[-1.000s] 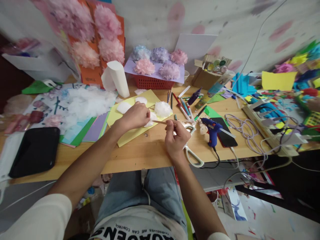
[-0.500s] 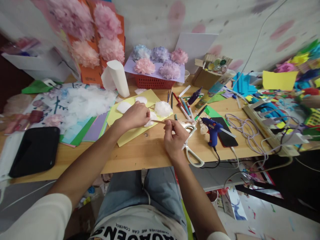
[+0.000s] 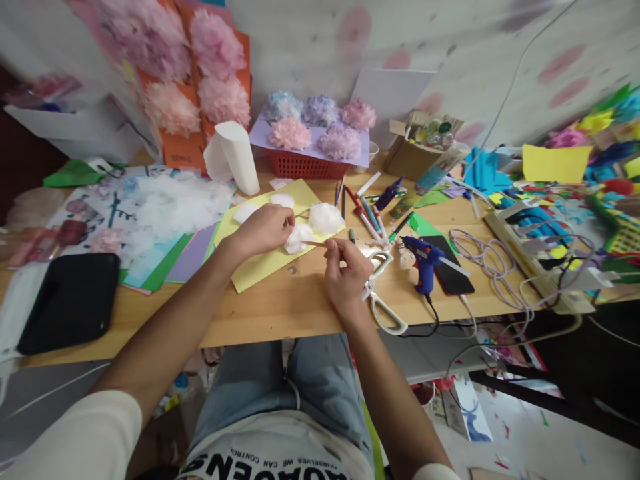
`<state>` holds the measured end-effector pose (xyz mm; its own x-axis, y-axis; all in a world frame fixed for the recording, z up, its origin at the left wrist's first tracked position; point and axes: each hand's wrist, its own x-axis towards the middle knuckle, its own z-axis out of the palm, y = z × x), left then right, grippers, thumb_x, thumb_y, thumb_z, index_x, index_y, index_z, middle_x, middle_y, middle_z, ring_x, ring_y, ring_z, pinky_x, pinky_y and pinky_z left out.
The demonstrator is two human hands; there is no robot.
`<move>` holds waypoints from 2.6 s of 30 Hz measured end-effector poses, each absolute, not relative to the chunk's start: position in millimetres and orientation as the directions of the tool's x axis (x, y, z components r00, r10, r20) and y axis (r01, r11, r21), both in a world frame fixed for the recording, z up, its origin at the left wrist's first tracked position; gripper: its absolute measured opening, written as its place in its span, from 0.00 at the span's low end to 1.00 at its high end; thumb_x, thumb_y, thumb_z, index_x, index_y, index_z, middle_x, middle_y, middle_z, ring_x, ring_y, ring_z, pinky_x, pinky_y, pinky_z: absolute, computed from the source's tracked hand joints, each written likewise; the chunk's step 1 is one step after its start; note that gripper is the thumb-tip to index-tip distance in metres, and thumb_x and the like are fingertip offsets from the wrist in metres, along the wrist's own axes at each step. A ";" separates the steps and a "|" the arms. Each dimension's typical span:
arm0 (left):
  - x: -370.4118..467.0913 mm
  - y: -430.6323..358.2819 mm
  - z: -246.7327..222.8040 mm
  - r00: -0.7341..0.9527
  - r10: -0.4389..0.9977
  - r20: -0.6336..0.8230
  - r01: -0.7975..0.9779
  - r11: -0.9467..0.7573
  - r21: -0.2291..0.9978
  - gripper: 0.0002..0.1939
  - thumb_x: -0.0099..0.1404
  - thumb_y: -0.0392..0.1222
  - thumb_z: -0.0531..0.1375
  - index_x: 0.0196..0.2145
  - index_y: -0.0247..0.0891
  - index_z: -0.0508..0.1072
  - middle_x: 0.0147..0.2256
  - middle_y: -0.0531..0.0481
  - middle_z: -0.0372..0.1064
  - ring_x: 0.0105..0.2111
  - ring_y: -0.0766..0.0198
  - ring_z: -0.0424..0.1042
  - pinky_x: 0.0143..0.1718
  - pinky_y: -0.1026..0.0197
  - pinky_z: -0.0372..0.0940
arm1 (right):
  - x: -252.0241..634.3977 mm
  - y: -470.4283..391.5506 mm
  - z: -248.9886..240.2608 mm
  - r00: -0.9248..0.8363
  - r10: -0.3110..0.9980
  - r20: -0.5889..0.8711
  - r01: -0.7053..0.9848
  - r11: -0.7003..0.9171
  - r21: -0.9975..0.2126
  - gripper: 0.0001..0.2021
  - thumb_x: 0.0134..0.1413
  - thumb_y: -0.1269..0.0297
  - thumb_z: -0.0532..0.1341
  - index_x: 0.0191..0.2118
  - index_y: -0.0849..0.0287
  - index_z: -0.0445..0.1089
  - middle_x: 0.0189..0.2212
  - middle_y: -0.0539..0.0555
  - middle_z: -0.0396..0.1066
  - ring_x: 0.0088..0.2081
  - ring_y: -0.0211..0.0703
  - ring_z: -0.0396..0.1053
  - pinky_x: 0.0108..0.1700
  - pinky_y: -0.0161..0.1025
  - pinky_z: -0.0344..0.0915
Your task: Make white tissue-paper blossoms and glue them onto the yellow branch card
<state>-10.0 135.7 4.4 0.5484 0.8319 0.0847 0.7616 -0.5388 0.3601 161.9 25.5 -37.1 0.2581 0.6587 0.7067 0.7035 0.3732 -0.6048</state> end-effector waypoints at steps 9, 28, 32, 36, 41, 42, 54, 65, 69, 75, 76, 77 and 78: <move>-27.4 131.8 4.0 0.473 0.877 0.081 0.795 -0.465 0.390 0.08 0.62 0.34 0.54 0.32 0.37 0.74 0.36 0.44 0.76 0.38 0.55 0.72 0.40 0.57 0.62 | 166.1 19.1 -39.2 0.360 0.619 0.698 0.629 0.392 -0.672 0.11 0.69 0.63 0.56 0.36 0.57 0.73 0.24 0.47 0.72 0.26 0.37 0.71 0.32 0.37 0.66; -106.4 85.5 1.1 0.249 0.956 0.157 0.853 -0.293 0.431 0.18 0.69 0.48 0.52 0.38 0.38 0.79 0.41 0.43 0.80 0.37 0.55 0.75 0.41 0.57 0.66 | 161.1 -9.8 -32.9 0.246 0.688 0.683 0.705 0.356 -0.613 0.09 0.66 0.66 0.57 0.36 0.58 0.74 0.25 0.50 0.75 0.25 0.39 0.72 0.31 0.36 0.66; -80.7 86.9 -0.9 0.340 0.927 0.159 0.796 -0.374 0.476 0.15 0.69 0.44 0.53 0.38 0.36 0.79 0.41 0.43 0.79 0.40 0.55 0.75 0.43 0.56 0.66 | 163.1 -4.3 -37.6 0.263 0.703 0.661 0.703 0.329 -0.630 0.10 0.66 0.64 0.58 0.36 0.58 0.75 0.26 0.51 0.76 0.26 0.39 0.73 0.32 0.36 0.66; -65.8 93.7 -4.8 0.384 0.913 0.137 0.788 -0.401 0.466 0.14 0.69 0.42 0.53 0.38 0.35 0.78 0.40 0.42 0.78 0.40 0.55 0.75 0.44 0.55 0.66 | 166.4 -1.9 -42.7 0.302 0.712 0.634 0.688 0.297 -0.662 0.11 0.67 0.63 0.57 0.37 0.58 0.76 0.27 0.51 0.77 0.26 0.40 0.73 0.32 0.36 0.66; -53.3 101.1 -9.0 0.435 0.888 0.148 0.769 -0.453 0.451 0.14 0.70 0.42 0.53 0.40 0.35 0.78 0.41 0.41 0.78 0.42 0.54 0.74 0.47 0.54 0.65 | 164.1 0.9 -41.5 0.348 0.719 0.601 0.667 0.261 -0.698 0.13 0.67 0.60 0.57 0.36 0.59 0.76 0.25 0.51 0.76 0.26 0.40 0.73 0.31 0.36 0.67; -51.4 102.2 -9.2 0.443 0.884 0.149 0.767 -0.460 0.448 0.15 0.70 0.41 0.53 0.40 0.35 0.78 0.40 0.41 0.78 0.43 0.54 0.74 0.47 0.54 0.65 | 163.1 1.5 -41.1 0.356 0.719 0.597 0.662 0.257 -0.704 0.13 0.66 0.60 0.57 0.36 0.59 0.76 0.25 0.51 0.76 0.26 0.40 0.73 0.31 0.36 0.67; -40.7 106.2 -17.3 0.464 0.873 0.153 0.739 -0.477 0.476 0.13 0.69 0.41 0.53 0.38 0.36 0.78 0.41 0.42 0.79 0.41 0.54 0.75 0.45 0.55 0.66 | 161.1 6.6 -43.4 0.339 0.757 0.558 0.590 0.291 -0.753 0.12 0.67 0.60 0.57 0.38 0.59 0.76 0.25 0.51 0.75 0.26 0.40 0.74 0.31 0.36 0.67; -25.4 106.7 -14.3 0.461 0.855 0.239 0.716 -0.517 0.470 0.10 0.66 0.41 0.58 0.39 0.37 0.79 0.40 0.43 0.76 0.44 0.53 0.73 0.48 0.53 0.65 | 147.0 0.0 -40.7 0.043 0.674 0.737 0.737 0.477 -0.479 0.08 0.65 0.70 0.56 0.41 0.57 0.73 0.30 0.53 0.76 0.30 0.40 0.73 0.33 0.36 0.67; -17.9 115.6 -6.6 0.567 0.784 0.252 0.674 -0.618 0.404 0.08 0.66 0.39 0.60 0.36 0.38 0.80 0.39 0.44 0.73 0.46 0.52 0.69 0.50 0.52 0.63 | 142.3 -2.0 -46.5 -0.079 0.670 0.738 0.749 0.528 -0.400 0.09 0.65 0.71 0.57 0.45 0.59 0.72 0.32 0.56 0.75 0.33 0.42 0.74 0.35 0.37 0.66; -3.9 130.5 5.7 0.736 0.664 0.131 0.605 -0.733 0.312 0.07 0.63 0.37 0.61 0.31 0.39 0.80 0.37 0.44 0.72 0.43 0.53 0.68 0.45 0.55 0.62 | 137.5 -3.4 -51.3 -0.192 0.646 0.739 0.798 0.542 -0.266 0.09 0.64 0.72 0.58 0.48 0.60 0.70 0.33 0.57 0.75 0.34 0.44 0.72 0.36 0.38 0.65; -1.6 132.3 6.4 0.757 0.643 0.113 0.594 -0.751 0.289 0.07 0.63 0.37 0.61 0.30 0.39 0.80 0.36 0.44 0.72 0.43 0.53 0.68 0.44 0.56 0.62 | 136.5 -3.6 -51.7 -0.204 0.650 0.732 0.799 0.543 -0.258 0.09 0.64 0.72 0.58 0.48 0.60 0.70 0.33 0.57 0.74 0.34 0.44 0.72 0.36 0.38 0.65; 0.4 133.8 6.8 0.772 0.628 0.097 0.589 -0.764 0.265 0.08 0.63 0.36 0.61 0.29 0.39 0.80 0.35 0.44 0.72 0.42 0.53 0.68 0.43 0.56 0.61 | 135.5 -4.1 -51.9 -0.214 0.655 0.725 0.800 0.544 -0.255 0.10 0.64 0.72 0.57 0.49 0.60 0.70 0.33 0.57 0.74 0.34 0.45 0.72 0.36 0.38 0.65; 1.9 135.1 6.9 0.778 0.622 0.087 0.589 -0.770 0.244 0.08 0.63 0.36 0.60 0.28 0.39 0.80 0.35 0.44 0.71 0.42 0.53 0.68 0.43 0.56 0.61 | 134.6 -5.1 -52.0 -0.223 0.659 0.718 0.800 0.545 -0.252 0.10 0.64 0.72 0.57 0.49 0.60 0.70 0.33 0.57 0.74 0.34 0.45 0.72 0.36 0.38 0.65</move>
